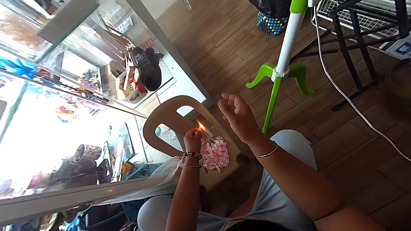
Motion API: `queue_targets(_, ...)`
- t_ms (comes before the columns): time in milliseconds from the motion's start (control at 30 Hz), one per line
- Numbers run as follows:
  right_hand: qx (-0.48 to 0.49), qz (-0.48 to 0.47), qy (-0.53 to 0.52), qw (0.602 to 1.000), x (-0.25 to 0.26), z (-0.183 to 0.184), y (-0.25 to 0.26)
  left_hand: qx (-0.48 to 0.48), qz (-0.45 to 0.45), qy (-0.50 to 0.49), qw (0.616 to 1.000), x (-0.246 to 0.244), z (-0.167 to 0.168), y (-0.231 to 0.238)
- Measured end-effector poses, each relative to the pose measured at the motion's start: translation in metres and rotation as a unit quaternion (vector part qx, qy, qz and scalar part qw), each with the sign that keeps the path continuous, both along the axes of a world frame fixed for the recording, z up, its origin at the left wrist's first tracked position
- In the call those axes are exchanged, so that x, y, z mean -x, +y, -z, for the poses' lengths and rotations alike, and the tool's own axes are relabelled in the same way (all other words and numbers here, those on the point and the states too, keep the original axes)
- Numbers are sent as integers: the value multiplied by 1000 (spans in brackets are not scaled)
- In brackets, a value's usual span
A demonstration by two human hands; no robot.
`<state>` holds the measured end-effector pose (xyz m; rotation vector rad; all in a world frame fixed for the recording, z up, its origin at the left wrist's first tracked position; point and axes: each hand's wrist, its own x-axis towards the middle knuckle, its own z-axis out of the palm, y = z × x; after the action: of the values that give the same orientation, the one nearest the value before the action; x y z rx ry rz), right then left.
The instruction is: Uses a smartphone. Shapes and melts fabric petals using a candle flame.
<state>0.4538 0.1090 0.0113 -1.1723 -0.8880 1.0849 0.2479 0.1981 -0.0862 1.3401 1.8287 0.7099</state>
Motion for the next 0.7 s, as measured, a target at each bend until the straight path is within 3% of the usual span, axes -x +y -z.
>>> queue_targets(700,13,-15,-19,1000,4,0,0,-27,2,36,999,-4,2,-5)
